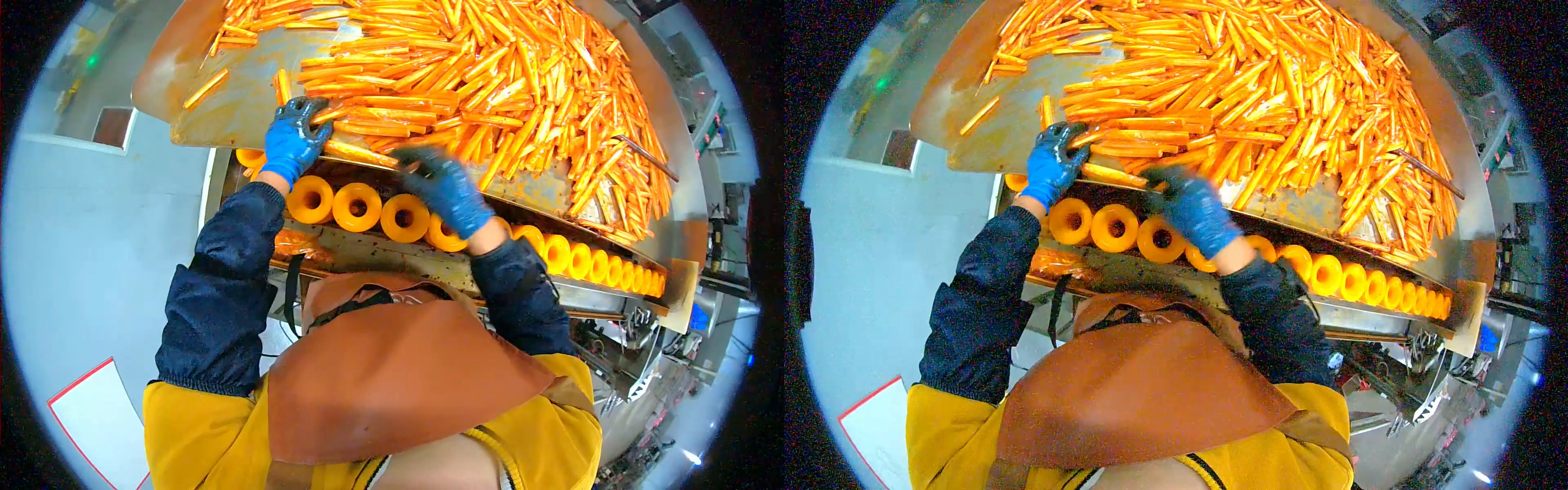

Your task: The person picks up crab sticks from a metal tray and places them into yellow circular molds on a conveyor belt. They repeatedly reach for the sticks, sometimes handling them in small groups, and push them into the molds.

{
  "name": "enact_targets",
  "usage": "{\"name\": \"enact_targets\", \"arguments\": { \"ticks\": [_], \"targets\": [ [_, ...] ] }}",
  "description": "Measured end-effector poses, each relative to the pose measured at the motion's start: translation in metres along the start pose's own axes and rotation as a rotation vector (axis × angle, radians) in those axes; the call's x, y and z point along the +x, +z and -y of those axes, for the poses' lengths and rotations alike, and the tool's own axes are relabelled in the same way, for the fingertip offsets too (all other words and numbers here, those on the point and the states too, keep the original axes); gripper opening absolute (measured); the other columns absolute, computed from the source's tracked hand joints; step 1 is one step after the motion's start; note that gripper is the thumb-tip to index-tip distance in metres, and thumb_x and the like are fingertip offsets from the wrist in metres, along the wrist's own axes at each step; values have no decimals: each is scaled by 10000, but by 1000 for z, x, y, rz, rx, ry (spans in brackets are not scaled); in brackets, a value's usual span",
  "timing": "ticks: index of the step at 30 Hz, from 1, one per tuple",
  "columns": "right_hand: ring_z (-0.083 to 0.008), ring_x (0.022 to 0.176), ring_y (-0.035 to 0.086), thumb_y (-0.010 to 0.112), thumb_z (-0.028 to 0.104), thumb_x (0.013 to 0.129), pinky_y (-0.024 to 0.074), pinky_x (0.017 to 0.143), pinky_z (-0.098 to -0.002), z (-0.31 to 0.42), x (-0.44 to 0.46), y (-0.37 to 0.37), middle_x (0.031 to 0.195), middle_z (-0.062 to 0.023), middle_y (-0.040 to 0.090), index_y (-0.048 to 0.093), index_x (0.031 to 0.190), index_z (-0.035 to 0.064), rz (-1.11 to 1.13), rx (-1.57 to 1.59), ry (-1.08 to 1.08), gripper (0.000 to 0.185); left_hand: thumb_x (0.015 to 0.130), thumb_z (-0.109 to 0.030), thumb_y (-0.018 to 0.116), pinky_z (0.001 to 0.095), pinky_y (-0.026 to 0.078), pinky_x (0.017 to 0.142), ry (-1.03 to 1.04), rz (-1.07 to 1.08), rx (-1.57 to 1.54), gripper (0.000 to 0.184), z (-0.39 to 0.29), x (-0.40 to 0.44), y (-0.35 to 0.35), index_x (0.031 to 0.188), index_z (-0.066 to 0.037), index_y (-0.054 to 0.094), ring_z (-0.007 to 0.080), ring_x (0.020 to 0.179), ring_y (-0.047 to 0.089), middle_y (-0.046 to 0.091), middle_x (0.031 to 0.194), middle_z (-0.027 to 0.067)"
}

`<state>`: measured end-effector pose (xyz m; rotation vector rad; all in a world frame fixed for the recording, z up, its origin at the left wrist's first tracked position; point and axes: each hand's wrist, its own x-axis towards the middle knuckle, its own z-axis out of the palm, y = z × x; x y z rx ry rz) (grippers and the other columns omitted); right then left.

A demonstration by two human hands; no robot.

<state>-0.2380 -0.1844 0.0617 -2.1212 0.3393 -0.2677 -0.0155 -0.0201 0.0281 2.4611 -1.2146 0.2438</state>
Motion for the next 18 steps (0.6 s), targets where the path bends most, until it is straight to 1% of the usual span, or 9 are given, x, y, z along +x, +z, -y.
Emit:
{"name": "enact_targets", "arguments": {
  "ticks": [1,2,5,6,9,12,14,16,18],
  "targets": [
    [-243,888,630,658,107,789,505,781,-335,-5,5,-23,979,-111,653,639,1096,137,-184,-330,-68,310,772,-318,636,405,428,927,-1,1,-11,384,1,0,0,1125,-169,612,311,1039,543,594,1112,113],
    [-291,922,614,641,66,761,508,789,-370,-18,11,-49,1020,-106,647,633,1112,162,-307,-440,-182,364,768,-316,640,407,432,922,-1,2,-21,388,2,0,1,1127,-171,612,314,1036,544,593,1114,116],
    [-318,1066,544,639,17,661,477,871,-402,-43,46,-104,1215,-87,567,562,1209,184,-285,-1047,-102,579,766,-313,641,412,439,912,-1,-9,-22,387,4,0,5,1124,-170,611,323,1031,545,590,1115,123],
    [-312,1101,521,644,31,658,461,885,-417,-65,55,-109,1269,-69,527,548,1219,180,-260,-1121,-191,588,766,-313,641,415,441,910,-7,-16,-14,383,3,-1,4,1120,-169,612,325,1029,546,590,1111,124],
    [-333,1038,565,598,69,701,486,845,-425,-76,68,-115,1197,-99,569,603,1127,153,-126,-1094,-182,434,764,-301,644,419,446,902,-19,-14,-24,368,-2,0,-1,1106,-166,614,330,1019,549,591,1097,127],
    [-344,1039,566,646,115,712,488,847,-413,-64,63,-125,1147,-116,591,613,1102,132,59,-950,-128,392,764,-293,645,418,447,900,-18,-26,-41,362,-2,0,-2,1102,-166,615,332,1016,550,591,1093,128],
    [-368,987,580,665,159,749,494,830,-411,-67,53,-134,1074,-134,613,619,1083,116,-219,-650,-165,341,764,-298,645,417,449,897,-12,-26,-32,364,-1,0,-1,1102,-168,615,331,1013,551,593,1091,126],
    [-309,919,628,663,158,800,506,798,-382,-57,46,-141,1029,-109,648,612,1084,79,-297,-524,-116,299,764,-301,645,417,450,897,-1,-45,-37,366,0,-1,2,1104,-170,615,329,1015,549,592,1094,124],
    [-213,882,646,664,116,815,509,778,-328,-40,31,-137,1013,-79,663,609,1081,45,-407,265,130,280,763,-304,645,417,450,897,7,-60,-39,368,1,-1,1,1106,-173,614,328,1017,548,591,1098,122]
  ]
}}
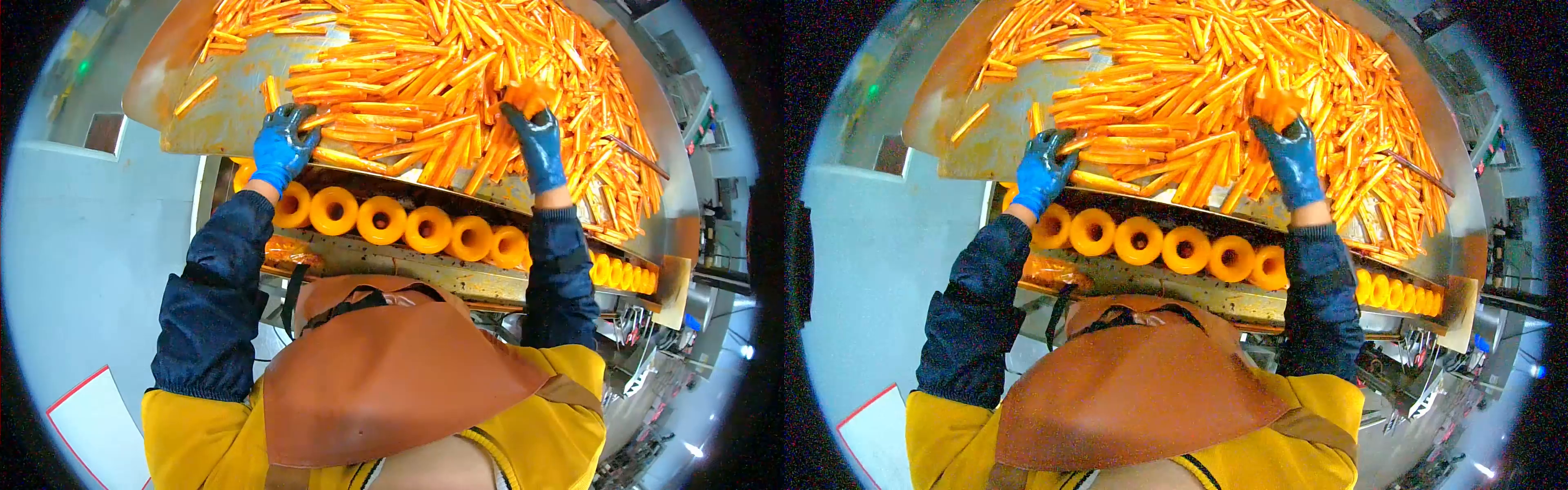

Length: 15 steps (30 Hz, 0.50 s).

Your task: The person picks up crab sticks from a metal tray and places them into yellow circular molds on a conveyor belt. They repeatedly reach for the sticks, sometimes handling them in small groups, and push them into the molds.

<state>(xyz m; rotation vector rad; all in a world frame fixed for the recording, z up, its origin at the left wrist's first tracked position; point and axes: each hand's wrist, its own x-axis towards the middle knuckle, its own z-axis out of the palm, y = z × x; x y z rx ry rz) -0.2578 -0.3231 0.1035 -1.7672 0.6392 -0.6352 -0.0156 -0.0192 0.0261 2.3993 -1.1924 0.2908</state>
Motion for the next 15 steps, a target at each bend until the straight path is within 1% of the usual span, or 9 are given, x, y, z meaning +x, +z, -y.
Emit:
{"name": "enact_targets", "arguments": {
  "ticks": [1,3,4,5,7,8,10,12,15],
  "targets": [
    [-147,880,626,673,86,814,505,777,-290,4,-12,8,1023,-52,656,605,1080,28,16,176,49,280,769,-290,655,414,441,918,-33,53,2,378,-3,1,-3,1124,-171,609,333,1052,533,575,1134,133],
    [-158,904,614,706,89,782,499,822,-303,-7,-41,37,1032,-41,648,604,1090,56,119,414,96,327,771,-273,662,410,434,933,-73,103,12,380,-7,2,-7,1129,-162,605,337,1080,520,562,1164,146],
    [-147,940,599,660,79,805,484,830,-284,2,-66,58,1018,-30,633,571,1144,38,146,314,153,353,771,-273,662,410,434,933,-78,104,18,380,-4,1,-4,1129,-162,605,337,1080,520,562,1164,146],
    [-150,891,598,719,94,772,489,815,-285,2,-83,81,1002,-25,639,600,1086,63,225,547,242,338,773,-302,650,410,442,918,-58,92,27,375,1,1,1,1123,-176,607,331,1062,529,571,1141,132],
    [-135,871,589,707,86,786,483,801,-267,8,-106,120,973,-20,631,605,1052,53,330,601,292,287,778,-337,636,411,448,911,-39,82,32,379,2,1,1,1130,-199,603,323,1057,530,571,1139,116],
    [-131,890,583,704,66,783,482,805,-267,-7,-112,137,988,-25,630,604,1052,45,372,544,393,287,778,-337,636,411,448,911,-41,82,38,379,2,0,1,1130,-199,603,323,1057,530,571,1139,116],
    [-140,930,581,742,115,748,479,816,-289,-17,-126,175,1026,-44,636,595,1046,32,382,625,251,343,781,-344,632,412,442,922,-51,115,35,393,3,0,1,1146,-202,596,318,1076,520,556,1171,115],
    [-150,948,581,764,154,717,479,816,-301,-59,-135,198,1023,-42,639,584,1049,25,335,281,117,399,785,-355,628,410,437,932,-67,132,52,404,4,0,1,1158,-204,591,315,1089,513,543,1194,115],
    [-160,928,588,767,165,699,483,807,-309,-40,-131,185,998,-46,642,575,1053,20,425,183,218,428,769,-289,636,413,436,920,-55,77,24,381,3,0,3,1125,-157,607,337,1048,529,574,1114,132]
  ]
}}
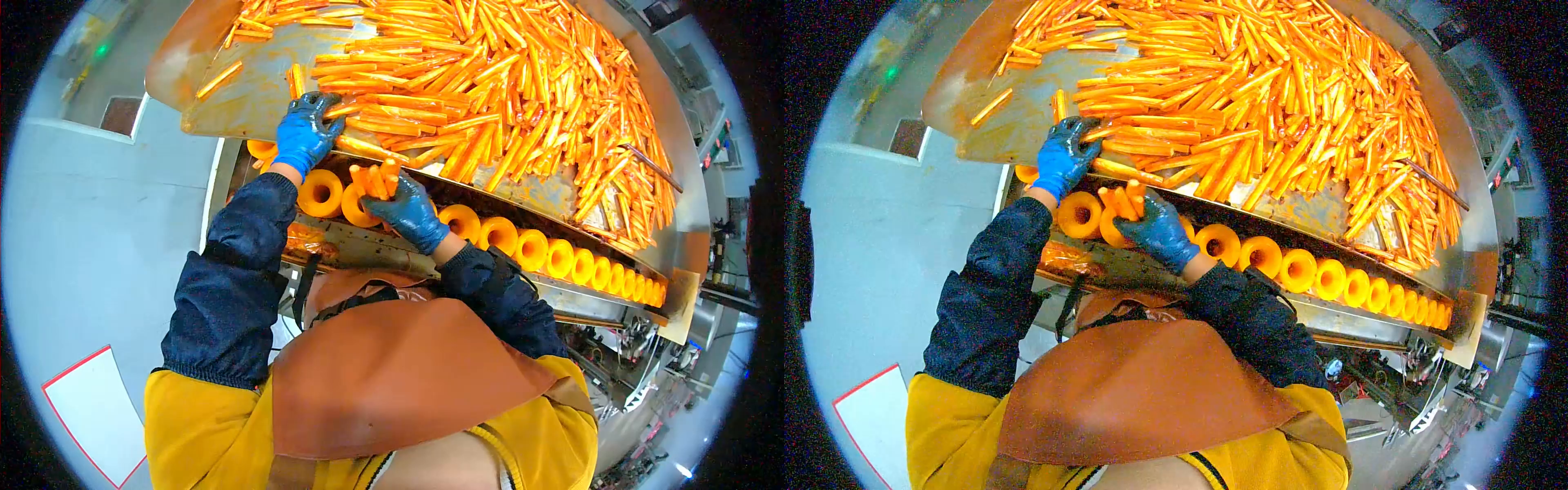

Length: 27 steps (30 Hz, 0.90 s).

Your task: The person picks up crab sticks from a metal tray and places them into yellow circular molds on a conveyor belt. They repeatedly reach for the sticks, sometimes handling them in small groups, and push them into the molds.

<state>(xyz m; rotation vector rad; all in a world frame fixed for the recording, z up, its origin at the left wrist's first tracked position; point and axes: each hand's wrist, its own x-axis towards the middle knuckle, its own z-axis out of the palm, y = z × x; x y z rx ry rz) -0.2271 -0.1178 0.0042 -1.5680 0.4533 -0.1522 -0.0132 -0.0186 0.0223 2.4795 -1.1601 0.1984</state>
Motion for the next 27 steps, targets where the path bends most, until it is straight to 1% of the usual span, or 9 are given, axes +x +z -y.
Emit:
{"name": "enact_targets", "arguments": {
  "ticks": [5,8,11,18,21,23,24,26,27],
  "targets": [
    [-192,816,615,757,204,683,499,749,-333,-10,-4,-17,922,-110,655,570,1049,15,-11,224,55,453,768,-285,638,413,438,916,14,-31,-2,376,1,0,3,1120,-155,610,333,1043,533,580,1105,130],
    [-351,834,635,723,257,695,508,735,-399,-12,-10,-28,911,-219,639,592,1007,1,-125,-327,-56,424,776,-315,633,408,435,927,17,-17,-4,386,3,0,4,1132,-168,608,325,1058,528,571,1135,127],
    [-389,872,616,716,289,698,505,742,-421,20,-27,-47,899,-231,635,602,981,-7,-139,-405,-43,425,782,-343,631,401,428,942,-1,16,-8,394,2,1,2,1139,-178,607,317,1075,523,563,1164,126],
    [-252,854,656,695,174,744,506,735,-348,23,-42,-71,909,-181,662,599,1024,-21,-192,-198,43,355,767,-307,651,406,429,937,-9,3,-40,371,0,0,-1,1109,-167,619,316,1075,524,573,1144,129],
    [-286,902,647,683,203,747,499,782,-371,11,-43,-73,962,-203,651,582,1073,-9,-114,-160,76,401,759,-277,669,411,434,925,92,-206,-84,365,10,-6,11,1099,-153,620,317,1070,527,583,1129,130],
    [-359,926,623,655,242,747,493,807,-409,11,-45,-72,981,-226,637,567,1099,-1,-42,-517,60,437,753,-278,683,413,438,917,127,-259,-118,372,-13,-15,-7,1094,-142,619,318,1060,533,588,1121,129],
    [-359,926,623,655,242,747,493,807,-409,12,-48,-75,981,-226,637,567,1099,-1,-47,-515,62,437,748,-278,697,415,442,908,159,-314,-147,381,-28,-25,-16,1090,-132,619,320,1050,539,594,1114,128],
    [-387,934,602,634,252,743,489,808,-425,17,-59,-85,972,-224,635,571,1098,25,-37,-518,100,427,743,-332,701,422,446,893,403,29,-352,409,-55,-50,-23,1081,-117,619,322,1023,553,596,1114,118],
    [-336,830,612,639,242,750,497,745,-405,18,-62,-92,922,-190,645,577,1110,37,-27,-575,116,419,740,-362,695,422,449,882,560,201,-313,427,-71,-59,-26,1082,-120,613,311,1014,561,596,1116,110]
  ]
}}
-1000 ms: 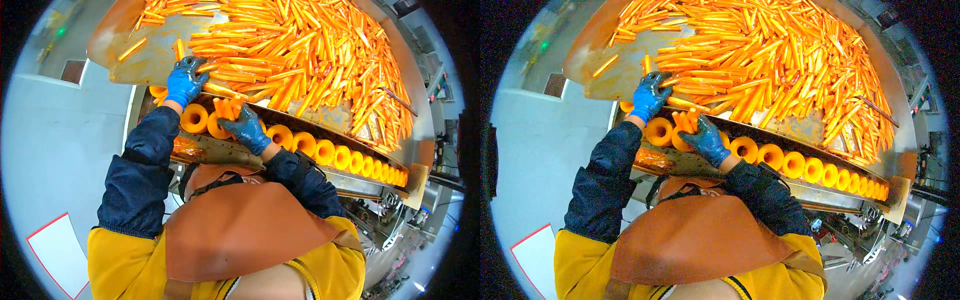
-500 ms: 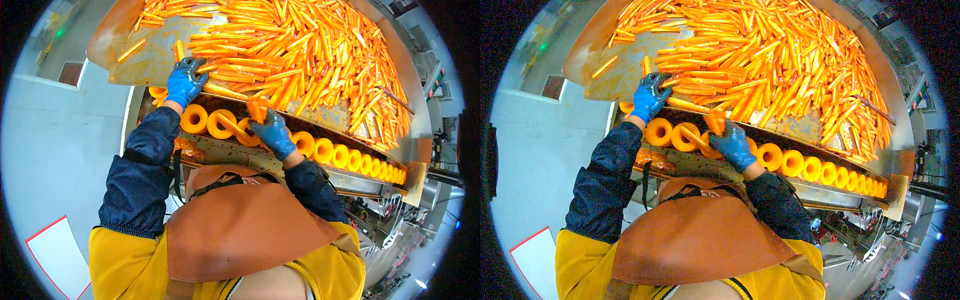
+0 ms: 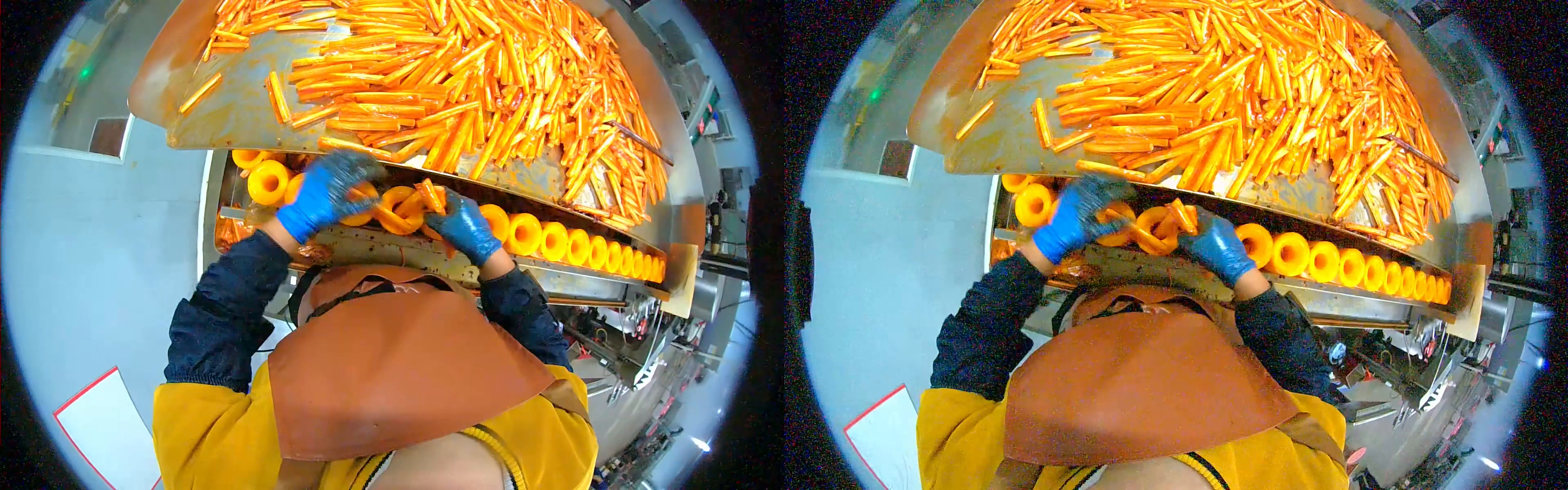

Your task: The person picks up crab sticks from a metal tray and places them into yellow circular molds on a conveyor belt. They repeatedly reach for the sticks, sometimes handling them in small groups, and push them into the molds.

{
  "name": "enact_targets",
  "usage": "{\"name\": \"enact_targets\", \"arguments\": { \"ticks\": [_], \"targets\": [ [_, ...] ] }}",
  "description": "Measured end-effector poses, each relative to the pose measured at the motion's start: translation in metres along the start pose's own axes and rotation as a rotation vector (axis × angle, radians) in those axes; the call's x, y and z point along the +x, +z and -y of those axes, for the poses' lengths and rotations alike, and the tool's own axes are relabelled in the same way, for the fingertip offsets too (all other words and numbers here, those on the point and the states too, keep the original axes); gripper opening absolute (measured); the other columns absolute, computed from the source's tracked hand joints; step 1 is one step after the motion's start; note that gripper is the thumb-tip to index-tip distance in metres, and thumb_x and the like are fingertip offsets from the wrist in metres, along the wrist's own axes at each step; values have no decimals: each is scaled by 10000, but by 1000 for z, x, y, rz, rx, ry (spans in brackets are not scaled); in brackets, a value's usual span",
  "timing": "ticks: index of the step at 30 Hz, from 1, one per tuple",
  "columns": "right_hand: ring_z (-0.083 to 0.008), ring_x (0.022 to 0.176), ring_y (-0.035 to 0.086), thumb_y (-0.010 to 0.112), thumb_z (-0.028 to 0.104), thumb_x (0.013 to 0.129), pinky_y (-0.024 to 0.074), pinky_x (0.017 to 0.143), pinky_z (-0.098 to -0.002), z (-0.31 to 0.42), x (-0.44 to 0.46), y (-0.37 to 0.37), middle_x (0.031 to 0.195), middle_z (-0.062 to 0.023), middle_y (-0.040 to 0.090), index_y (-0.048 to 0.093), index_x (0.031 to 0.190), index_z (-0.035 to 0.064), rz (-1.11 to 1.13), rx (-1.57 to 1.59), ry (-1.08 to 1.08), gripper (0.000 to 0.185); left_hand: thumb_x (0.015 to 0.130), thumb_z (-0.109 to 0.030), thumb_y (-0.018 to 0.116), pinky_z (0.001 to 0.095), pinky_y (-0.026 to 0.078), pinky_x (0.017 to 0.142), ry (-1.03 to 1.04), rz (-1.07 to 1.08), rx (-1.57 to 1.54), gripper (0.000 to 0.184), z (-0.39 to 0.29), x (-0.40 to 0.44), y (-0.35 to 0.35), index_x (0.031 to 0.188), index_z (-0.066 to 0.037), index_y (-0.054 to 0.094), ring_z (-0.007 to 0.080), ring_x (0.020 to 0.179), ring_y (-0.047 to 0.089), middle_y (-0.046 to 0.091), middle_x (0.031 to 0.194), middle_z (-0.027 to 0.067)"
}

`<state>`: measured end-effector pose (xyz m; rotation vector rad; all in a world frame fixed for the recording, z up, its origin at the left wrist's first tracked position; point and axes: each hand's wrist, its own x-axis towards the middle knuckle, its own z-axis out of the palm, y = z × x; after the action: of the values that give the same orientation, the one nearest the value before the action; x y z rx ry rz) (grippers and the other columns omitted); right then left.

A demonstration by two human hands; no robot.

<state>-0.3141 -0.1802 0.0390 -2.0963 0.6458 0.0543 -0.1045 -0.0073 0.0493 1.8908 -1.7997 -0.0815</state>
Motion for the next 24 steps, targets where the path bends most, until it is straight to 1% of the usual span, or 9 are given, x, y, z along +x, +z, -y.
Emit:
{"name": "enact_targets", "arguments": {
  "ticks": [2,4,6,9,10,11,15,19,24],
  "targets": [
    [-233,623,633,649,223,765,514,619,-365,-7,-6,-14,822,-121,665,588,1134,61,22,-117,23,408,769,-357,648,412,449,867,110,224,140,408,-17,-7,38,1121,-154,611,286,1016,554,595,1119,116],
    [-369,875,626,649,226,739,502,740,-409,12,-20,-30,890,-216,646,620,1026,44,-95,77,68,341,760,-301,636,396,473,798,264,66,150,377,-22,-9,60,1115,-175,609,289,944,579,616,1049,96],
    [-174,830,651,689,198,782,504,756,-325,-22,-9,-23,886,-123,683,622,1054,1,-198,376,-5,342,759,-272,630,406,479,742,247,182,129,314,-34,-7,73,1055,-171,612,280,880,588,608,961,79],
    [-91,807,592,694,68,803,488,733,-269,5,-1,-11,917,-30,665,638,1022,7,-370,865,-82,235,763,-218,616,411,482,636,156,249,-15,207,-46,-7,70,961,-156,614,274,760,597,586,816,62],
    [-86,819,578,699,79,803,482,739,-258,-20,11,3,934,-38,660,632,1026,9,-353,738,-105,244,769,-193,606,405,480,587,83,199,-133,164,-47,-7,62,926,-146,613,277,706,597,570,758,62],
    [-91,818,575,702,94,804,482,742,-262,4,7,1,926,-39,659,631,1020,8,-326,740,13,244,774,-175,613,406,478,550,58,161,-68,134,-49,-9,46,898,-125,615,302,661,592,571,740,90],
    [-200,830,630,665,156,829,494,756,-307,1,19,41,919,-109,662,617,1071,31,-289,479,-222,277,780,-165,629,410,488,588,-156,-126,-162,112,-24,-28,-6,877,-109,623,310,710,605,596,766,104],
    [-222,918,629,618,193,874,487,811,-317,25,6,23,1030,-141,649,602,1138,45,-69,356,-125,303,772,-189,635,396,503,644,-293,223,197,222,-10,-27,-25,986,-126,638,327,755,612,615,847,134],
    [-381,923,599,579,283,870,491,778,-430,5,1,1,997,-198,633,600,1137,82,-216,68,-294,334,782,-218,633,414,498,694,-221,104,139,260,-25,-6,2,1028,-133,623,330,822,596,608,938,130]
  ]
}}
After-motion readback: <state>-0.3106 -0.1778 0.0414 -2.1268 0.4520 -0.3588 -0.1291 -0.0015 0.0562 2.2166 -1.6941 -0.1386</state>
